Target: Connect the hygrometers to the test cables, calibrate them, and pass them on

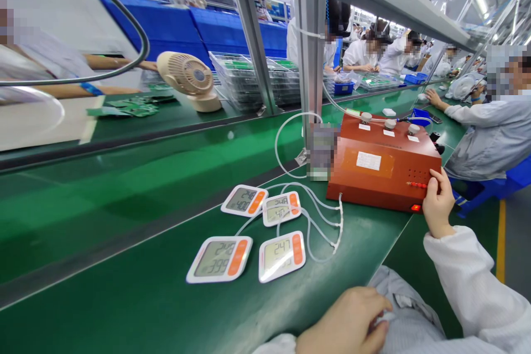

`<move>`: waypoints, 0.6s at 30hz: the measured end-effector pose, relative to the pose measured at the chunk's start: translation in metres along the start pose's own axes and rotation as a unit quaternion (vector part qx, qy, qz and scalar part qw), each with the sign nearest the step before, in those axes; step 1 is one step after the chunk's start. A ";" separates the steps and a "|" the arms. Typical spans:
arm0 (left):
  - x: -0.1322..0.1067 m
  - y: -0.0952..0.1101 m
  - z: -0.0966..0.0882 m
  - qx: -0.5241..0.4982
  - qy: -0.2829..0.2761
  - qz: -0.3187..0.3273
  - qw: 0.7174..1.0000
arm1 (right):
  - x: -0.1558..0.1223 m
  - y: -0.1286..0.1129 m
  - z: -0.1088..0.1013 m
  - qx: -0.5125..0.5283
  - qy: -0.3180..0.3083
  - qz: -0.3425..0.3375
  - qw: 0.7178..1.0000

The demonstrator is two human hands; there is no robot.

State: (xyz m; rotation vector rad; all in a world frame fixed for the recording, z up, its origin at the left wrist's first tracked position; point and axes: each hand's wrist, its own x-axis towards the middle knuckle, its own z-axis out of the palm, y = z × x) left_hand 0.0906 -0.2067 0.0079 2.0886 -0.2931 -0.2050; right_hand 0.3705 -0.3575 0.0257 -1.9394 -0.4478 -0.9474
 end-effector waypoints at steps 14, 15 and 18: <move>0.000 0.003 -0.003 0.000 0.000 -0.002 1.000 | 0.000 0.000 0.000 0.001 0.001 -0.006 1.000; 0.000 0.003 -0.003 0.002 -0.001 -0.002 1.000 | 0.000 0.000 0.000 0.002 0.000 -0.007 1.000; -0.001 0.002 -0.001 0.007 -0.004 0.002 1.000 | 0.000 0.000 0.000 0.004 0.000 -0.010 1.000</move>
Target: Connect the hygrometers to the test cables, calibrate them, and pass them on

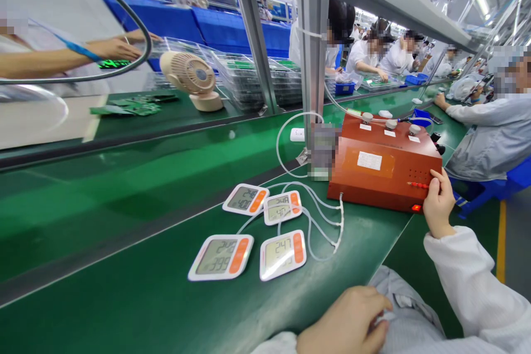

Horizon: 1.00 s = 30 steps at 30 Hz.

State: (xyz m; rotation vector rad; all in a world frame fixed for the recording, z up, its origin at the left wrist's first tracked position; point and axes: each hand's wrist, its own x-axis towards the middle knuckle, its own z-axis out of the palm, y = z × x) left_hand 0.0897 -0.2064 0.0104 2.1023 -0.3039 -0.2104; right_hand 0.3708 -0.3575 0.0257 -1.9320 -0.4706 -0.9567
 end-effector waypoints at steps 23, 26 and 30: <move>-0.002 0.001 0.000 0.004 0.014 0.004 1.000 | -0.002 0.007 0.002 -0.003 0.012 -0.009 1.000; -0.001 0.000 0.001 0.003 0.011 0.004 1.000 | -0.004 0.011 0.002 -0.006 0.015 -0.023 1.000; 0.001 0.000 0.001 -0.004 0.000 -0.003 1.000 | -0.005 0.012 0.003 -0.002 0.021 -0.024 0.999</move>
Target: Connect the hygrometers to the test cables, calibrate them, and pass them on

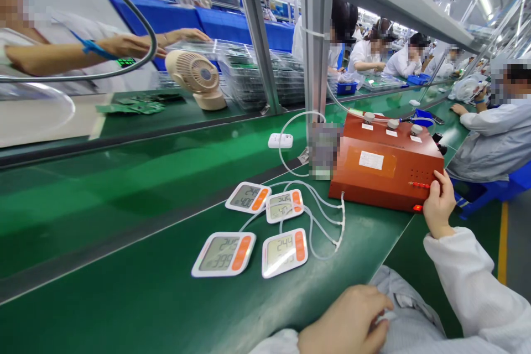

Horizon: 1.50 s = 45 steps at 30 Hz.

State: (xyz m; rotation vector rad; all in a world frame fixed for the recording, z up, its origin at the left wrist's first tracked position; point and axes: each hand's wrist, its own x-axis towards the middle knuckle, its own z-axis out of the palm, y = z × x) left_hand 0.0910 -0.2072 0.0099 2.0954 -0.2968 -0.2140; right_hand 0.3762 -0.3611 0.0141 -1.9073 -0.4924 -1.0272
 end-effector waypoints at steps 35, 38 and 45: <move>0.000 0.002 -0.002 0.010 -0.002 -0.003 1.000 | -0.001 0.003 0.001 0.000 0.008 -0.004 1.000; -0.001 0.002 -0.001 0.007 0.000 -0.004 1.000 | -0.001 0.003 0.001 0.001 0.009 -0.007 1.000; -0.003 0.002 -0.001 0.004 -0.002 -0.002 1.000 | -0.001 0.004 0.001 0.001 0.010 -0.007 1.000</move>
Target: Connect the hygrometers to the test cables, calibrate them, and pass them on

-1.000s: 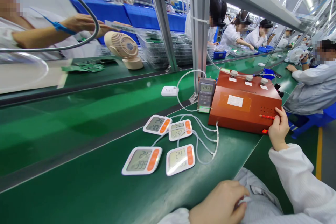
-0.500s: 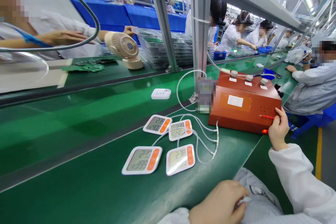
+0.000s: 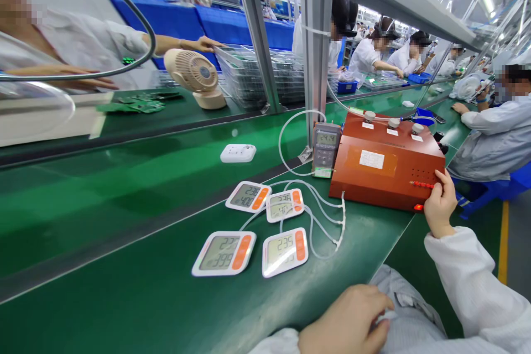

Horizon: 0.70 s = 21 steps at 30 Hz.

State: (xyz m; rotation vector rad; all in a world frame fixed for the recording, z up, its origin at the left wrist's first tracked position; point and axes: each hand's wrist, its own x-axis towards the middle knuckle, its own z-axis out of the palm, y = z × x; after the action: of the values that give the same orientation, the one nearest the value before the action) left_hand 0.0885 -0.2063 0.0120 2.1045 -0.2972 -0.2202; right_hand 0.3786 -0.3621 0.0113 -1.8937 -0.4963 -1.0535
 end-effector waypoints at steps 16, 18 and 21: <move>0.000 0.000 0.001 0.008 0.001 0.005 1.000 | -0.001 -0.001 -0.001 -0.003 -0.008 -0.001 1.000; -0.001 0.000 0.001 0.009 0.005 0.004 1.000 | -0.001 0.000 -0.002 -0.008 -0.009 0.005 1.000; -0.001 0.000 0.002 0.009 0.011 0.006 1.000 | -0.003 0.003 -0.002 -0.012 -0.012 0.026 1.000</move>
State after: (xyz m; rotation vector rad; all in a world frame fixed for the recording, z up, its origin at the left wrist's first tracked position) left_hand 0.0868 -0.2077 0.0103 2.1205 -0.2988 -0.1889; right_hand 0.3776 -0.3652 0.0076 -1.9313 -0.4466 -1.0082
